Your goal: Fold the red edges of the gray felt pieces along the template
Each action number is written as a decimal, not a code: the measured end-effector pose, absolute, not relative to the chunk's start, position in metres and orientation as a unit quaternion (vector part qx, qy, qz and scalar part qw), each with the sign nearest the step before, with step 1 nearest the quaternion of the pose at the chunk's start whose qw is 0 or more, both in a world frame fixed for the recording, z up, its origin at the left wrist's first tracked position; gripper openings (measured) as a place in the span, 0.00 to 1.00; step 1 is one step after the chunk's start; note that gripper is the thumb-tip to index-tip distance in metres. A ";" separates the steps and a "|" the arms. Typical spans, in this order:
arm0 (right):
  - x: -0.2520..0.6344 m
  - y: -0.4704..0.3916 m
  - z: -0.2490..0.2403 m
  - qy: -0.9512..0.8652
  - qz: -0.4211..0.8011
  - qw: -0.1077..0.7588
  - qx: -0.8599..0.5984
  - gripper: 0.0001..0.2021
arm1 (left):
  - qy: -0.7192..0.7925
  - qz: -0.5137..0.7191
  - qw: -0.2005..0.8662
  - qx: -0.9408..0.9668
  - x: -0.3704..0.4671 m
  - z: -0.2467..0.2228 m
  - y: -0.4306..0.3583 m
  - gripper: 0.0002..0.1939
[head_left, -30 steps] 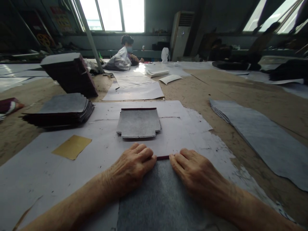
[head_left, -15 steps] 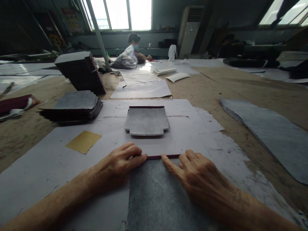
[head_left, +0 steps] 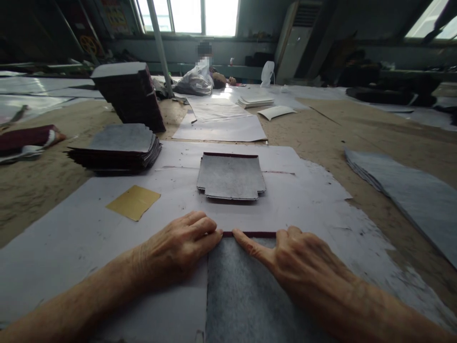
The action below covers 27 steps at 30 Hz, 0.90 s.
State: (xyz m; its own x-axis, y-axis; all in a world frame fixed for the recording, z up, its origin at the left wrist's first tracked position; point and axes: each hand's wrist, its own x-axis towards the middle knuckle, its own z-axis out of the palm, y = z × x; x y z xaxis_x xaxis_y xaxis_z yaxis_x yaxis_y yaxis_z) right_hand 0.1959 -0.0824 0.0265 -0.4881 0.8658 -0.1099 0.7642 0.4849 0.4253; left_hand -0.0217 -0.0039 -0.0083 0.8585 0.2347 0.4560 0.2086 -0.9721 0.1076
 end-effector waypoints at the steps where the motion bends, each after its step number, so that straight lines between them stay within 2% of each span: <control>1: 0.197 -0.082 0.027 0.849 0.154 0.148 0.483 0.45 | 0.114 0.240 0.032 0.963 -0.022 -0.009 -0.004 0.14; 8: 0.203 -0.073 0.016 0.877 0.173 0.068 0.442 0.42 | 0.116 0.254 0.058 0.959 -0.023 -0.012 0.000 0.15; 15: 0.208 -0.075 0.012 0.866 0.229 0.046 0.443 0.41 | 0.106 0.234 0.047 0.965 -0.026 -0.012 0.001 0.15; 18: 0.224 -0.080 0.008 0.878 0.213 -0.001 0.429 0.34 | 0.112 0.242 0.048 0.963 -0.025 -0.013 0.001 0.15; 23: 0.257 -0.087 0.007 0.875 0.153 -0.131 0.439 0.18 | 0.117 0.245 0.047 0.961 -0.025 -0.013 0.002 0.16; 27: 0.245 -0.081 0.020 0.825 0.237 -0.186 0.478 0.10 | 0.120 0.245 0.042 0.961 -0.025 -0.013 0.001 0.14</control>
State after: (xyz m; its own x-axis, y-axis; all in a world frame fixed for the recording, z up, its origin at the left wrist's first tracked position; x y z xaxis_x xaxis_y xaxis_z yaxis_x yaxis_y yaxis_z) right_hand 0.2451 -0.0807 0.0201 -0.4744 0.6999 0.5340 0.8766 0.4313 0.2136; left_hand -0.0250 0.0008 -0.0133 0.8512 0.2510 0.4609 0.2102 -0.9678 0.1387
